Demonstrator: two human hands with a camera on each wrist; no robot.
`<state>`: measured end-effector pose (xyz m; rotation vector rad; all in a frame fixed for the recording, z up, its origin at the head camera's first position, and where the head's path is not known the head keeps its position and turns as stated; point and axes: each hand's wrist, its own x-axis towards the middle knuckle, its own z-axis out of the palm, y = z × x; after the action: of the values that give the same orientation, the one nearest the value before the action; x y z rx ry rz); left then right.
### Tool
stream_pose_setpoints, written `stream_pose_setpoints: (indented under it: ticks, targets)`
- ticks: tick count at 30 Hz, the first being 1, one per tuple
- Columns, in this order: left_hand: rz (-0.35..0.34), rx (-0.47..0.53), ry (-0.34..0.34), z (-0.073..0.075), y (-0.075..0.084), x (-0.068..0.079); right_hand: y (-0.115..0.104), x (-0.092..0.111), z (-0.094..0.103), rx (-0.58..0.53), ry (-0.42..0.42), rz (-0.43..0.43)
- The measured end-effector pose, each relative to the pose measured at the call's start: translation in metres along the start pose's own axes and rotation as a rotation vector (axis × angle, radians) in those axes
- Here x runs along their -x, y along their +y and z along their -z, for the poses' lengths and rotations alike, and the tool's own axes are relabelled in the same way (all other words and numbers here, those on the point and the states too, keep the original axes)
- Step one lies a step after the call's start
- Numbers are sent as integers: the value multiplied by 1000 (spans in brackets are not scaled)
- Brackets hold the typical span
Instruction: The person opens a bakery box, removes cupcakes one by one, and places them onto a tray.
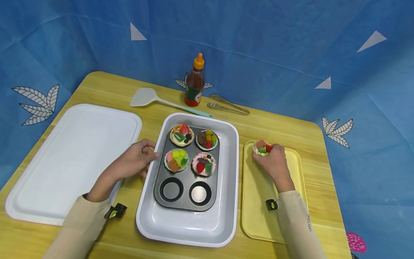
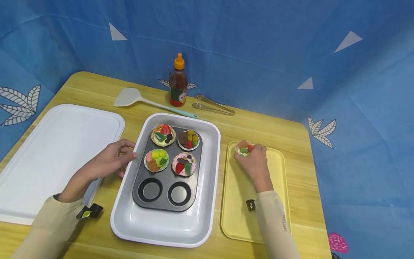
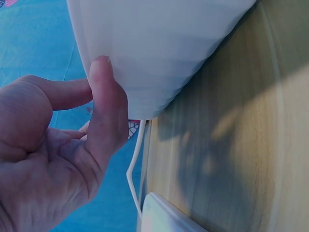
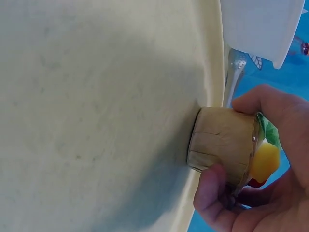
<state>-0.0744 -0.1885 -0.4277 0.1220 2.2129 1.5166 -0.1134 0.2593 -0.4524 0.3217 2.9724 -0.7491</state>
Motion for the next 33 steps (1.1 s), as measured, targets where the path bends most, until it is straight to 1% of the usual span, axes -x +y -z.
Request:
stream_pose_setpoints:
  ticks: [5,9,13,21,28,33]
  targets:
    - [-5,-1,5,-1,0,0,-1,1,-1,0,-6,-7]
    - [-3,-4,8,-1,1,1,-2,1,-2,-7,-16,-30]
    - [0,-5,11,-1,0,1,-2,1,0,-6,-42,-40]
    - [-10,-1,11,-1,0,0,-3,2,4,-16,-95,-32]
    - [-18,2,10,-2,0,0,-7,4,9,-34,-159,-34]
    - [-19,-1,11,-2,0,0,-11,7,10,-16,-170,-53]
